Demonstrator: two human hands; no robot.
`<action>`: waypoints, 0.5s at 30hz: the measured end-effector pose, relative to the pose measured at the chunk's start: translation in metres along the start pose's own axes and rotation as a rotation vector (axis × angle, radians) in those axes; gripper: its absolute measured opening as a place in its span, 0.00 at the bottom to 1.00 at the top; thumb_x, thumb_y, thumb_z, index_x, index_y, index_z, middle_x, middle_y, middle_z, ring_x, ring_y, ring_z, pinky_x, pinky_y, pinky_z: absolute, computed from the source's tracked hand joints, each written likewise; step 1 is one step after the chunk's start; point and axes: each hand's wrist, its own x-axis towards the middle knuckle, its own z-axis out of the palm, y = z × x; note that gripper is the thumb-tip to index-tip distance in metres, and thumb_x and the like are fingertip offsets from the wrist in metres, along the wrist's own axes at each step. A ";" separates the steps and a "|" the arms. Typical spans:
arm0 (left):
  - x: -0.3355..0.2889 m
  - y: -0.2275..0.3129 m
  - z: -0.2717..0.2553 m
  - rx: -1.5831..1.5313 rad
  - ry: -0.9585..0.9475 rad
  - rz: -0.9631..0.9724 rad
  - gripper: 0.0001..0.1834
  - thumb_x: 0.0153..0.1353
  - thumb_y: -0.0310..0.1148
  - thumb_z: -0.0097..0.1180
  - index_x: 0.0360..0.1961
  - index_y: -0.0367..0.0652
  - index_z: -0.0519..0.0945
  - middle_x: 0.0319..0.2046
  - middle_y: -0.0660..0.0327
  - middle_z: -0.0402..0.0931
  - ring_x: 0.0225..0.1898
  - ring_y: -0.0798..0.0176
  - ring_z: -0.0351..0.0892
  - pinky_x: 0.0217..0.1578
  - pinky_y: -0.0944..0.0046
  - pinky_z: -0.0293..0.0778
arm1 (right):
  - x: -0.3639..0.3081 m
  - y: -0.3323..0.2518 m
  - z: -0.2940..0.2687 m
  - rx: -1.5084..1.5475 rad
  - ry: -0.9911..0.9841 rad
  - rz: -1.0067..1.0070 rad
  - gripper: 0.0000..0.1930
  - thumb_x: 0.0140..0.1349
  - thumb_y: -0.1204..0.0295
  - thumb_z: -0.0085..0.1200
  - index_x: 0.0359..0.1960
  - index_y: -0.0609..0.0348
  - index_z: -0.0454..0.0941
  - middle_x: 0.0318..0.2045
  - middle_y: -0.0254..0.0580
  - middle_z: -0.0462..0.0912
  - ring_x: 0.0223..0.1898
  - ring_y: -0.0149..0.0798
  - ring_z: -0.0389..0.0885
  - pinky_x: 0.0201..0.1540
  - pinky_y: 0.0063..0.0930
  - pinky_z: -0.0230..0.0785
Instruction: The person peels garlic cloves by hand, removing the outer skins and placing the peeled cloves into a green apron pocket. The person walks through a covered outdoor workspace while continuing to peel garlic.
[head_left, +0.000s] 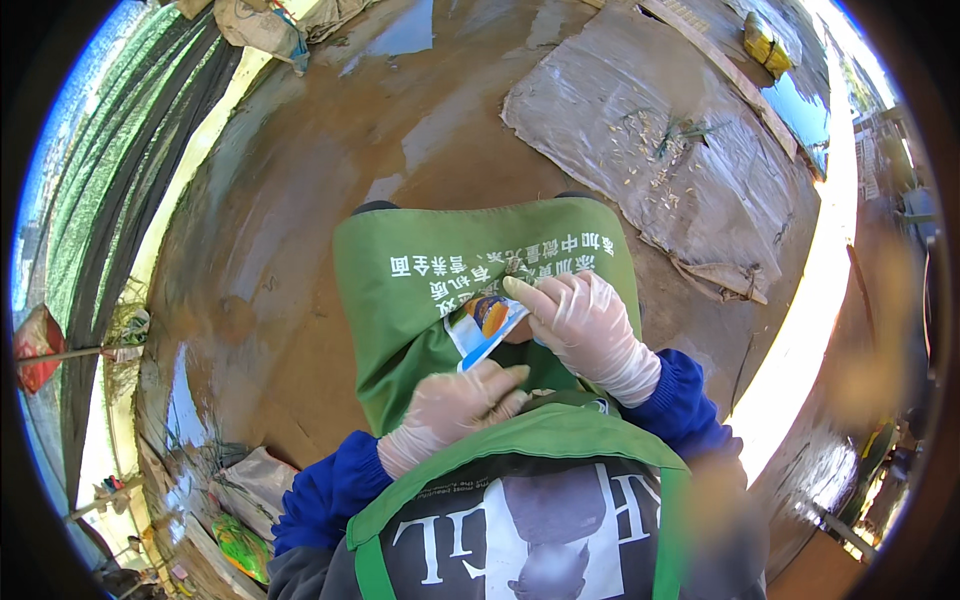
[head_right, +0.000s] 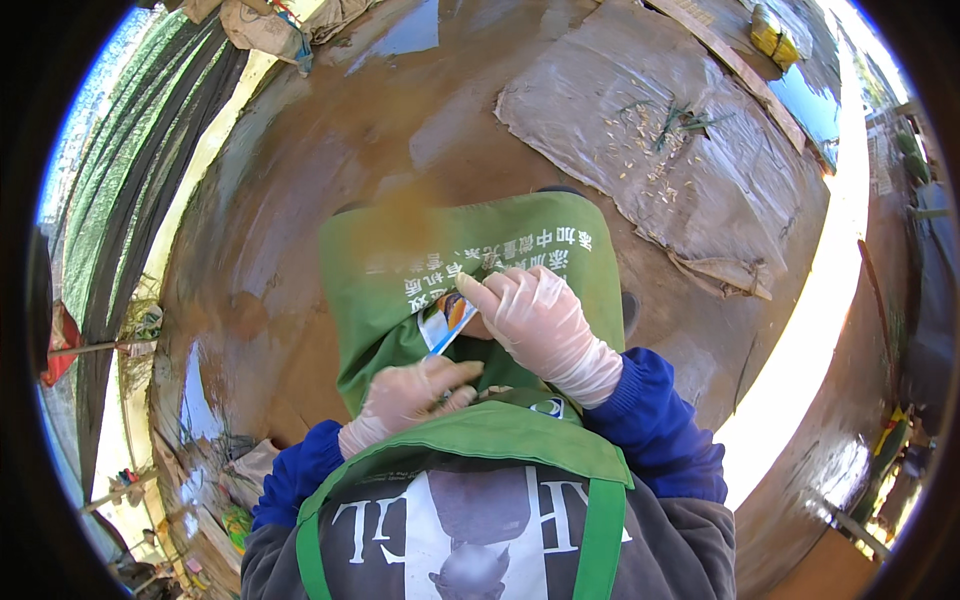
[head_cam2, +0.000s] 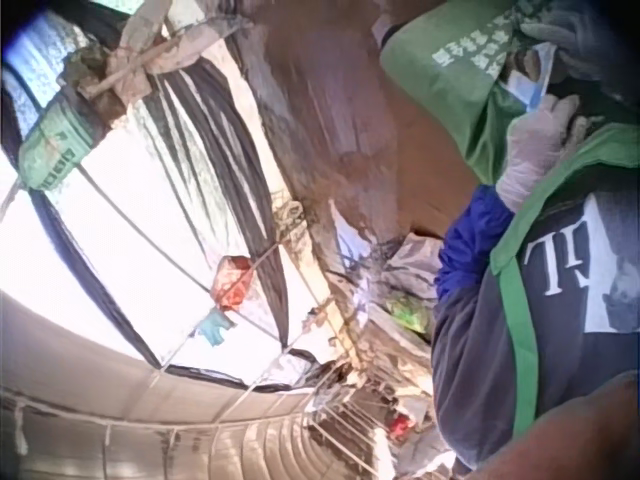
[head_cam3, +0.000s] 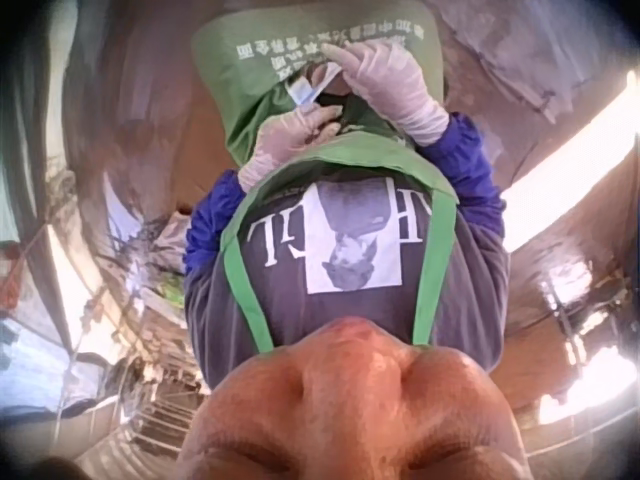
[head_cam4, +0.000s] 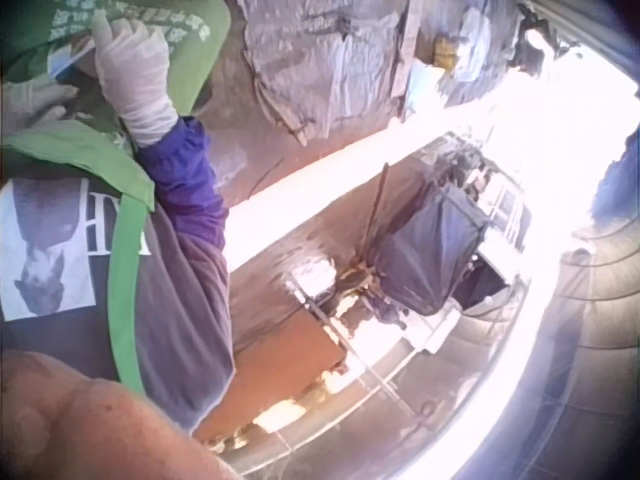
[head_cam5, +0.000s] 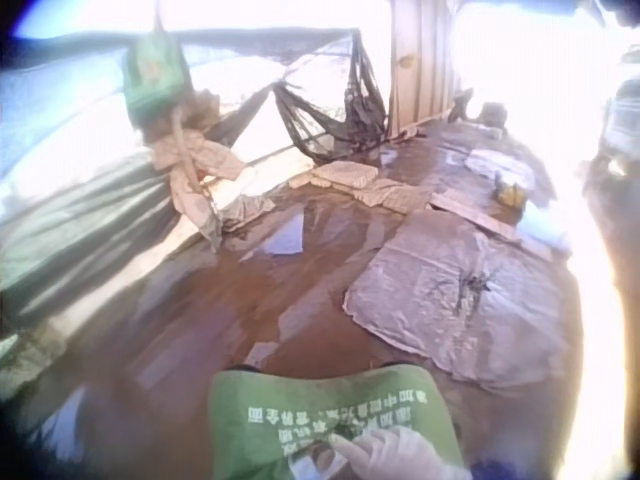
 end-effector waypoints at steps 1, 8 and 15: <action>0.000 -0.001 0.000 0.029 0.135 0.015 0.13 0.57 0.38 0.58 0.42 0.48 0.79 0.36 0.61 0.76 0.30 0.57 0.80 0.26 0.60 0.74 | -0.002 0.000 0.000 -0.007 0.010 0.007 0.24 0.49 0.72 0.56 0.51 0.52 0.75 0.31 0.34 0.77 0.32 0.38 0.75 0.37 0.32 0.67; 0.020 -0.025 0.014 0.327 0.211 0.027 0.07 0.51 0.32 0.60 0.33 0.46 0.82 0.29 0.61 0.75 0.32 0.54 0.77 0.30 0.57 0.74 | -0.007 -0.006 -0.007 0.048 -0.058 0.054 0.23 0.51 0.71 0.54 0.52 0.53 0.74 0.31 0.34 0.77 0.33 0.38 0.76 0.36 0.31 0.68; 0.026 -0.046 0.003 0.332 0.249 0.073 0.04 0.52 0.27 0.55 0.29 0.41 0.78 0.30 0.60 0.73 0.32 0.54 0.77 0.31 0.57 0.74 | -0.029 -0.055 -0.010 0.168 -0.490 -0.141 0.15 0.53 0.70 0.49 0.43 0.55 0.77 0.28 0.36 0.76 0.30 0.37 0.78 0.29 0.32 0.71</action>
